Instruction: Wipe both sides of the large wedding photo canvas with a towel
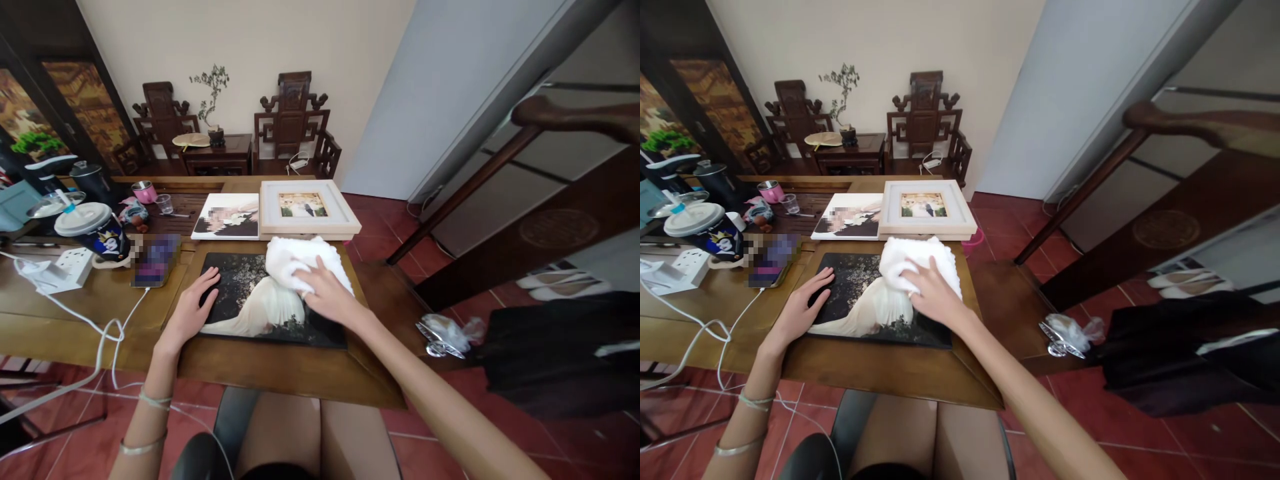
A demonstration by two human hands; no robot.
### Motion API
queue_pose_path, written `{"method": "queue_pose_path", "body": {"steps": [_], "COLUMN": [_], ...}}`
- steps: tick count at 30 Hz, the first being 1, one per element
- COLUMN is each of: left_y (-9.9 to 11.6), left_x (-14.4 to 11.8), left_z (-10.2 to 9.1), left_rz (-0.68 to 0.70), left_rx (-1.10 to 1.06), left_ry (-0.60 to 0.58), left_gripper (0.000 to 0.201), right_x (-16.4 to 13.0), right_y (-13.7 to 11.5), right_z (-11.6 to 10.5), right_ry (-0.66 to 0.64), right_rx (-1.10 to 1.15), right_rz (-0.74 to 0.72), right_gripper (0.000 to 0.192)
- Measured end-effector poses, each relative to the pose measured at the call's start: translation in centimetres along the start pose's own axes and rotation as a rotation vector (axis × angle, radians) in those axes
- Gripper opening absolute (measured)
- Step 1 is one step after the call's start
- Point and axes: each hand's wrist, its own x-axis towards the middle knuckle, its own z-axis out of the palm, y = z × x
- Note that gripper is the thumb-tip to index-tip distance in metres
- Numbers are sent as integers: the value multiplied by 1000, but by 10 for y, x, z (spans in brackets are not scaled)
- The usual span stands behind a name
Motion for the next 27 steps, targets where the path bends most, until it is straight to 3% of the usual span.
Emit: {"method": "queue_pose_path", "body": {"steps": [5, 9, 13, 21, 24, 27], "left_y": [1, -1, -1, 1, 1, 2], "left_x": [0, -1, -1, 0, 0, 0], "left_z": [0, 1, 2, 1, 1, 1], "left_rz": [6, 17, 27, 14, 8, 6], "left_rx": [-1, -8, -9, -15, -16, -19], "left_ry": [0, -2, -5, -2, 1, 1], "left_gripper": [38, 39, 39, 38, 37, 38], "right_x": [-68, -87, -61, 38, 45, 22], "right_y": [-55, -72, -52, 11, 14, -4], "right_z": [-4, -12, -10, 2, 4, 7], "right_ry": [-146, -269, -241, -14, 10, -14], "right_rx": [45, 114, 115, 50, 44, 19], "right_rz": [-84, -199, -189, 6, 18, -32], "right_gripper": [41, 42, 40, 25, 25, 35]}}
